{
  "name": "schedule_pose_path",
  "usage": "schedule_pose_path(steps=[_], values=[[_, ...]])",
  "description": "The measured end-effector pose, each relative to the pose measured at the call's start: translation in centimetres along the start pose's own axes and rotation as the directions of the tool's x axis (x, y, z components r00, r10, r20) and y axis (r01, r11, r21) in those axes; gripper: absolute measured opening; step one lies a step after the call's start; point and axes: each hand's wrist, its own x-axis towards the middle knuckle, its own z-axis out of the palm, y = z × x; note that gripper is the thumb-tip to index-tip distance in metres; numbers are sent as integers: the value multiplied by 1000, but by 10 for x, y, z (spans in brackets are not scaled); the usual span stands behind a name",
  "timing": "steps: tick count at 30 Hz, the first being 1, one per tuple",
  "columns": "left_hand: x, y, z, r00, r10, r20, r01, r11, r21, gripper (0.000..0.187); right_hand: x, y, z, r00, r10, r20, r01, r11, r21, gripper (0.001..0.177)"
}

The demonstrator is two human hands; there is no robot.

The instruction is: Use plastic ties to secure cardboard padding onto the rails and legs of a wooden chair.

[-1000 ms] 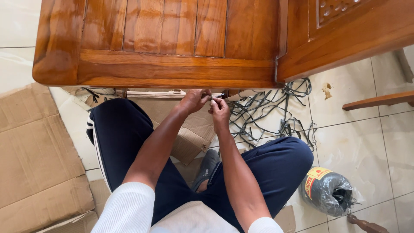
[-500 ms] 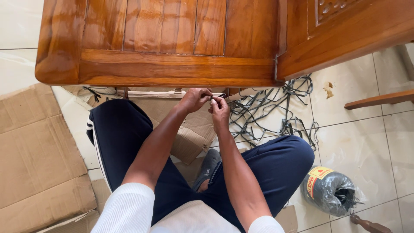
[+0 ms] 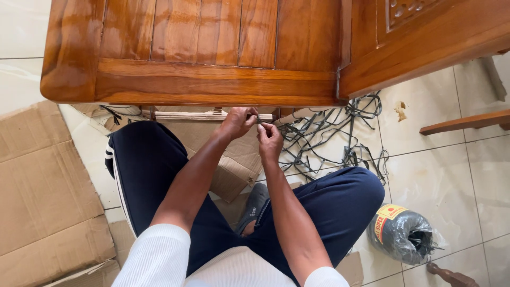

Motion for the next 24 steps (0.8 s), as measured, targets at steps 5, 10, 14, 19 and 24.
schedule_pose_path(steps=[5,10,14,19,24], values=[[0,-2,5,994,64,-86,-61,997,39,15,-9,-1,-2,995,-60,-85,35,961,-274,16],[0,1,10,995,12,-98,-4,997,83,15,-21,-12,-5,995,-39,-87,0,912,-410,17],[0,4,14,992,13,-125,-2,996,91,14,-26,-13,-8,998,-1,-69,-27,915,-403,17],[-1,1,17,993,-8,-114,24,991,133,13,-37,-15,-15,999,-18,-49,-4,914,-405,17],[-5,15,17,996,-46,-72,58,984,169,13,-47,-14,-31,999,-42,-35,25,920,-391,16]])
